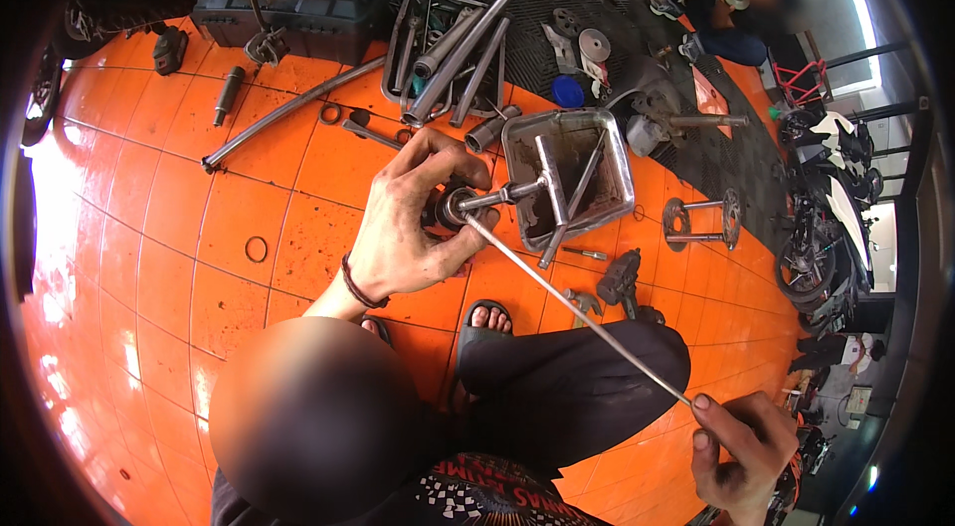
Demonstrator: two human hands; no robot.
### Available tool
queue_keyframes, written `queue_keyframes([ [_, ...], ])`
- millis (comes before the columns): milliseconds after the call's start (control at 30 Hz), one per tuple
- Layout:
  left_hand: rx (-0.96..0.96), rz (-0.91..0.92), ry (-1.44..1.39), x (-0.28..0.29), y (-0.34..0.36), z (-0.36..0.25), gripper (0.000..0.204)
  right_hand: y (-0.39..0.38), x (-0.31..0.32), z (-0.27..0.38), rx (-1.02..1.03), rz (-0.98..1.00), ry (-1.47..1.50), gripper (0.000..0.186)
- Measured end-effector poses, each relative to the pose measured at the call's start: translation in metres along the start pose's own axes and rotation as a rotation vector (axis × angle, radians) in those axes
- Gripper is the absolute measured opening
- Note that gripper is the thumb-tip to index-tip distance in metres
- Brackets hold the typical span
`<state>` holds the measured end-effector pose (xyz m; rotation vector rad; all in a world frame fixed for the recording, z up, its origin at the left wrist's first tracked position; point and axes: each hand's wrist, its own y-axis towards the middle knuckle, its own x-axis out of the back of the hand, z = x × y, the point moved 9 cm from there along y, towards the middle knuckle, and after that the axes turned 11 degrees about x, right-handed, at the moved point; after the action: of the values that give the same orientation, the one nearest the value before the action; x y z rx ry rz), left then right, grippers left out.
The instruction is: The person disassembles a motorcycle fork component using a spring compressor tool, unscrewing the assembly to remove the internal spring and damper rod.
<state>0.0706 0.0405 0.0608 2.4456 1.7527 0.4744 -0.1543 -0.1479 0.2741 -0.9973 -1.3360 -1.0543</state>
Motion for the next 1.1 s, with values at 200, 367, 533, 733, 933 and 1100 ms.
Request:
queue_keyframes([
  [200,-0.045,0.0,-0.075,0.008,0.001,0.002,0.028,0.017,-0.012,0.023,0.162,-0.017,-0.179,0.048],
  [367,0.028,0.019,-0.064,0.006,0.002,0.005,0.027,0.019,-0.017,0.039,0.221,0.057,-0.281,0.055],
  [533,0.009,-0.014,-0.066,0.006,0.003,0.005,0.025,0.019,-0.014,0.054,0.273,0.121,-0.35,0.056],
  [733,-0.017,-0.052,-0.058,0.005,0.002,0.004,0.022,0.016,-0.007,0.063,0.213,0.149,-0.368,0.053],
  [933,-0.067,-0.074,-0.075,0.007,0.0,0.002,0.019,0.025,-0.001,0.076,0.26,0.179,-0.448,0.052],
  [1100,-0.07,-0.051,-0.071,0.003,-0.001,0.003,0.02,0.02,0.0,0.082,0.308,0.237,-0.517,0.051],
])
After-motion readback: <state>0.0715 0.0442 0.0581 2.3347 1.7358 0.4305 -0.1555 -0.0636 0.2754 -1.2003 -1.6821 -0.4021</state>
